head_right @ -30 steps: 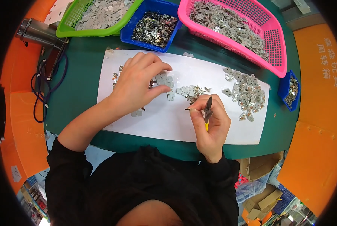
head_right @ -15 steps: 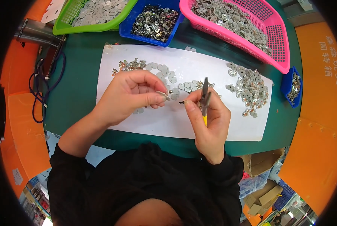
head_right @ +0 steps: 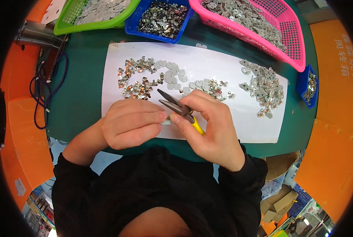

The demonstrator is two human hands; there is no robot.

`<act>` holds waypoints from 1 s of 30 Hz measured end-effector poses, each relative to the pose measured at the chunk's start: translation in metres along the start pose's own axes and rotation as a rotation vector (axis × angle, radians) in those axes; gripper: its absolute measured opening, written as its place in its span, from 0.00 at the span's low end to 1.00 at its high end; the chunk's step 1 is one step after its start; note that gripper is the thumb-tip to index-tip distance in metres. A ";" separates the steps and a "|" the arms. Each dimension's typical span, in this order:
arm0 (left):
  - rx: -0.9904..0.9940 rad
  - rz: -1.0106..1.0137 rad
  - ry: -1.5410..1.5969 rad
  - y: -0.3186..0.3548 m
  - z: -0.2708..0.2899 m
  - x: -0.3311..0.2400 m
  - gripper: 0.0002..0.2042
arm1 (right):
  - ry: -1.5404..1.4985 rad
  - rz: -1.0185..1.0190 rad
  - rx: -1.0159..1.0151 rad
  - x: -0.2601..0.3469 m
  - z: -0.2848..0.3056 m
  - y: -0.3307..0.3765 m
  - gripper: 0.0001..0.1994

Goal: Assembling small metal components using pliers at a factory workstation.

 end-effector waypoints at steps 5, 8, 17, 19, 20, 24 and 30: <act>-0.037 -0.068 -0.025 0.001 0.008 0.000 0.08 | 0.030 0.033 0.034 0.006 -0.002 -0.001 0.04; -0.026 -0.112 -0.005 0.001 0.010 -0.003 0.07 | 0.096 0.090 0.076 0.011 -0.004 -0.003 0.05; 0.001 -0.111 -0.005 0.006 0.009 -0.003 0.07 | 0.337 0.170 0.212 0.024 -0.018 -0.007 0.11; 0.058 -0.074 0.043 0.008 0.007 -0.001 0.11 | 0.390 0.190 0.214 0.028 -0.022 -0.007 0.12; 0.058 -0.073 0.040 0.008 0.008 -0.001 0.11 | 0.427 0.217 0.170 0.033 -0.021 -0.006 0.12; 0.051 0.021 0.053 0.009 0.010 0.014 0.10 | 0.431 0.347 -0.004 0.038 -0.016 -0.001 0.15; -0.001 0.133 0.061 0.007 0.011 0.020 0.14 | 0.587 0.572 -0.071 0.047 -0.022 0.011 0.18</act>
Point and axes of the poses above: each hand's wrist, its own y-axis away from the middle knuckle, its own z-axis out of the back of the hand, x = y × z, the point moved 10 cm from there along -y, towards the middle knuckle, and after that the axes turned 13 degrees about -y, right-handed, at the moved point
